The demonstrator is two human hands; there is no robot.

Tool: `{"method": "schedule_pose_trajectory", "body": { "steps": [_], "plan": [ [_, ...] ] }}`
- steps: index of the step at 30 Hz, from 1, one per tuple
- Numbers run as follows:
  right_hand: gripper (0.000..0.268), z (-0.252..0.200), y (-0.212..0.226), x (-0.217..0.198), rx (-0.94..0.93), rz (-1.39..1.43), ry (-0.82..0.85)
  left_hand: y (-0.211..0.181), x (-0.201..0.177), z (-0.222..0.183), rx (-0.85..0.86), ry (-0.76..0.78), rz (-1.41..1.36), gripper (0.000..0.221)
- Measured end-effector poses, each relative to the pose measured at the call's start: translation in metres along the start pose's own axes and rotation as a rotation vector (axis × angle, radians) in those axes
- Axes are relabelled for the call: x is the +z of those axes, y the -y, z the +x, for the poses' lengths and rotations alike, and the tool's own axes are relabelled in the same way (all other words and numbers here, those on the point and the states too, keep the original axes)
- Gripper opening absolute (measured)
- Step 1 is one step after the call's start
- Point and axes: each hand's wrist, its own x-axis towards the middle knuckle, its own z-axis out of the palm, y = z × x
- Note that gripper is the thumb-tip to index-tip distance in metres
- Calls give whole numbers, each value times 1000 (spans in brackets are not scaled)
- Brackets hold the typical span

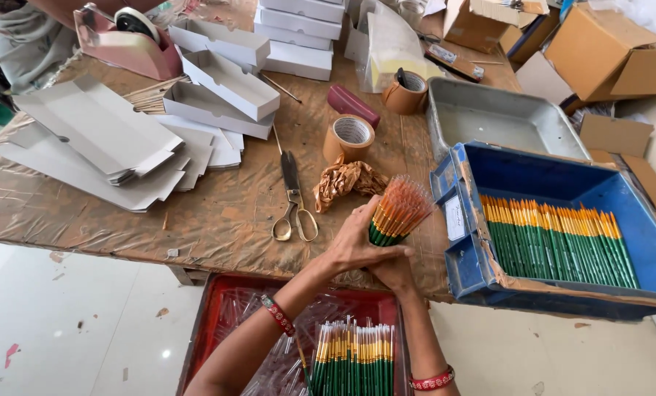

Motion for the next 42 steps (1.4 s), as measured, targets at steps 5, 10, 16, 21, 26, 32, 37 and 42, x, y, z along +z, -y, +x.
{"method": "schedule_pose_trajectory", "body": {
  "steps": [5, 10, 16, 21, 26, 32, 37, 42],
  "plan": [
    [43, -1, 69, 7, -110, 379, -109, -1, -30, -5, -170, 57, -136, 76],
    [52, -2, 65, 6, 55, 663, -198, 18, -36, -12, -286, 30, -443, 29],
    [52, -5, 59, 5, 58, 618, -213, 21, -37, -13, -328, 37, -507, 27],
    [52, -5, 59, 5, 51, 620, -217, 23, -37, -12, -336, 47, -539, 27],
    [51, -5, 54, 4, 56, 608, -209, 26, -35, -15, -324, 30, -572, 28],
    [50, -5, 58, 4, 71, 604, -213, 21, -37, -13, -322, 34, -593, 30],
    [51, -5, 54, 5, 85, 609, -229, 27, -34, -16, -328, 32, -580, 30],
    [51, -5, 51, 7, 65, 613, -224, 22, -39, -17, -297, 24, -557, 30]
  ]
}}
